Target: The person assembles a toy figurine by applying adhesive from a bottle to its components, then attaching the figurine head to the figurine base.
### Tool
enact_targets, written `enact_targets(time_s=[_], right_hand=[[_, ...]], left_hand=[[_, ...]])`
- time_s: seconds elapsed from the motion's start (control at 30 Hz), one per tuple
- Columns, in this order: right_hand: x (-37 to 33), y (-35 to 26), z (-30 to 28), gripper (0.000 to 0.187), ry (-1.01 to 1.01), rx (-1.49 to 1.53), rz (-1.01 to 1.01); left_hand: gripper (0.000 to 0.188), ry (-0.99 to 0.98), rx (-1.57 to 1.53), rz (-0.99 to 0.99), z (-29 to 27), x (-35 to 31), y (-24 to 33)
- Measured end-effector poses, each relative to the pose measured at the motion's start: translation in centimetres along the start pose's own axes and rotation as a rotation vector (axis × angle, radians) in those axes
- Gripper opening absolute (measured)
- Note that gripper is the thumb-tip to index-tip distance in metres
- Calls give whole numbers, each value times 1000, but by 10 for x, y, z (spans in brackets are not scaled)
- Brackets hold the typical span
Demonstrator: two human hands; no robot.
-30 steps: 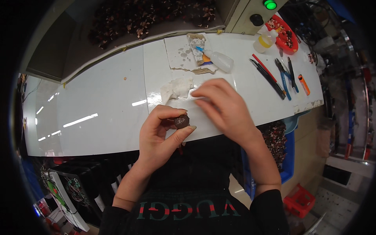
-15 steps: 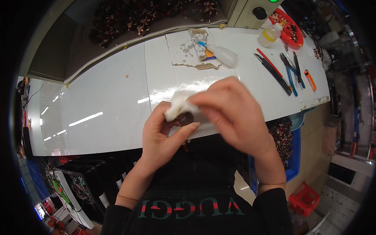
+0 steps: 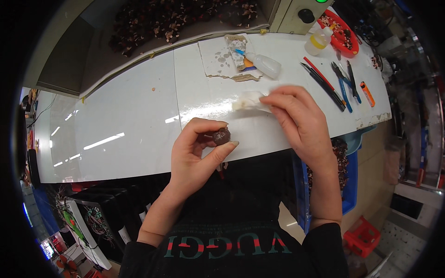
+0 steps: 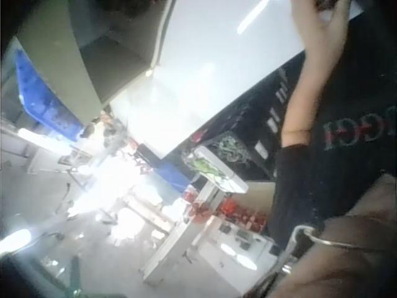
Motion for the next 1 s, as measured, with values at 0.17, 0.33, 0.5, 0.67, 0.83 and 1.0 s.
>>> enact_targets(time_s=[0.17, 0.33, 0.5, 0.67, 0.83, 1.0], right_hand=[[-4, -2, -11, 17, 283, 215, -158], [-20, 25, 10, 10, 241, 588, -6], [-25, 41, 6, 9, 134, 637, -10], [-33, 63, -12, 8, 154, 685, -14], [-40, 85, -29, 9, 147, 664, 5], [-48, 98, -42, 9, 161, 648, -31]], left_hand=[[29, 16, 17, 10, 10, 1, 6], [29, 15, 18, 8, 25, 4, 2], [31, 5, 7, 9, 48, 9, -2], [34, 21, -81, 27, 73, 14, -2], [34, -16, -82, 41, 101, 21, -8], [34, -72, -49, 21, 121, 26, -11]])
Point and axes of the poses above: each hand's wrist, its own x-axis towards the middle knuckle, its own z-axis out of the palm, y = z × x, the point moved 8 cm from there along x, towards the middle knuckle, and after that the axes turned 4 degrees about x, right-handed, at the moved point
